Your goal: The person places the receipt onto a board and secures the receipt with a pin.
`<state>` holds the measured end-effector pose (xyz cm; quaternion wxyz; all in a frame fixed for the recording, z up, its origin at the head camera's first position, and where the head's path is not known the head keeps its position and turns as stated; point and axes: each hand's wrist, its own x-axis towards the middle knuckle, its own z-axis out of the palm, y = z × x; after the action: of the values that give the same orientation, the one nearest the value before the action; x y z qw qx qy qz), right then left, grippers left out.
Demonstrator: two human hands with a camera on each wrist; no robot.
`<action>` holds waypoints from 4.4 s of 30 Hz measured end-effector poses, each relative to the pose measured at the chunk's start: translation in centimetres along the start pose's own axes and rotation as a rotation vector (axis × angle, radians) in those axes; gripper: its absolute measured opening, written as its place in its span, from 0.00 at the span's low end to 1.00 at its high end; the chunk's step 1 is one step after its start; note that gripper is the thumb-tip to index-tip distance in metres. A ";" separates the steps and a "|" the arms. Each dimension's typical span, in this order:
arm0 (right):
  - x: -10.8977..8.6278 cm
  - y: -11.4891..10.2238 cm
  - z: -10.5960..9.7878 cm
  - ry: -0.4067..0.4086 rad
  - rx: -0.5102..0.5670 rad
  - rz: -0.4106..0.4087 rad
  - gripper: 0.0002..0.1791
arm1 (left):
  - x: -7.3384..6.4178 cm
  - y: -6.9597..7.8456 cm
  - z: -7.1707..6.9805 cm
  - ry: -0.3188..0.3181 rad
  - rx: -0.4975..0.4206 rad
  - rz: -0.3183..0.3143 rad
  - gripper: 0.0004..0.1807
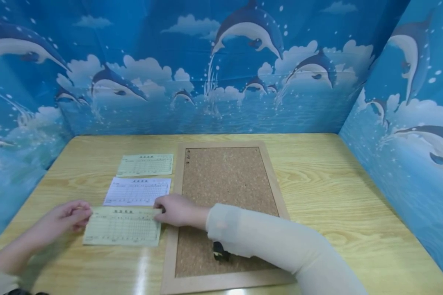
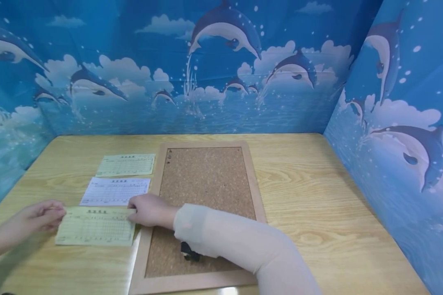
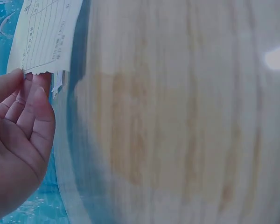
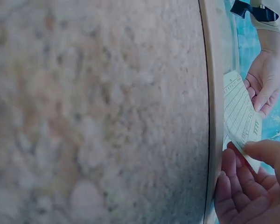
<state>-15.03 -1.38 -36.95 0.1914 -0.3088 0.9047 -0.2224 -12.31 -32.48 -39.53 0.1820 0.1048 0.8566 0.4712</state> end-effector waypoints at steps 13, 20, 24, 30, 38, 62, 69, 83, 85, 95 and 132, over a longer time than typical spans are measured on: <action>0.2 1.4 0.5 0.066 0.317 0.005 0.07 | 0.1 -0.3 0.2 0.030 -0.053 0.062 0.08; -0.3 2.7 0.5 0.089 0.513 0.038 0.07 | 0.1 0.2 0.5 0.009 -0.124 0.096 0.07; -0.6 3.2 0.3 0.128 0.577 0.066 0.07 | 0.0 0.8 0.9 0.004 -0.140 0.089 0.06; -1.2 3.5 0.1 0.143 0.635 0.090 0.09 | 0.1 1.1 1.0 -0.008 -0.150 0.111 0.07; -1.7 3.5 0.4 0.123 0.791 0.125 0.09 | 0.1 1.2 1.4 -0.021 -0.127 0.103 0.07; -3.3 5.6 -0.9 0.152 0.915 0.201 0.07 | 0.7 3.6 3.4 0.025 -0.131 -0.004 0.11; -3.8 6.1 -1.6 0.114 0.908 0.208 0.07 | 0.9 4.6 4.0 0.055 -0.109 -0.014 0.13; -5.4 8.5 -2.7 0.139 0.865 0.214 0.07 | 3.2 6.4 5.9 0.079 -0.067 -0.072 0.16; -5.5 8.8 -2.9 0.144 0.859 0.235 0.08 | 3.5 6.7 6.2 0.067 -0.070 -0.058 0.16; -6.4 9.9 -3.9 0.175 0.853 0.309 0.09 | 5.1 7.2 7.0 0.050 -0.095 -0.008 0.15; -9.8 14.2 -4.9 0.269 0.908 0.338 0.11 | 9.7 10.2 10.0 -0.006 -0.155 -0.008 0.11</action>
<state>-16.94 16.40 -38.23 0.2215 -0.0119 0.7708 -0.5973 -16.96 -15.95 -37.84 0.1939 0.0881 0.8174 0.5352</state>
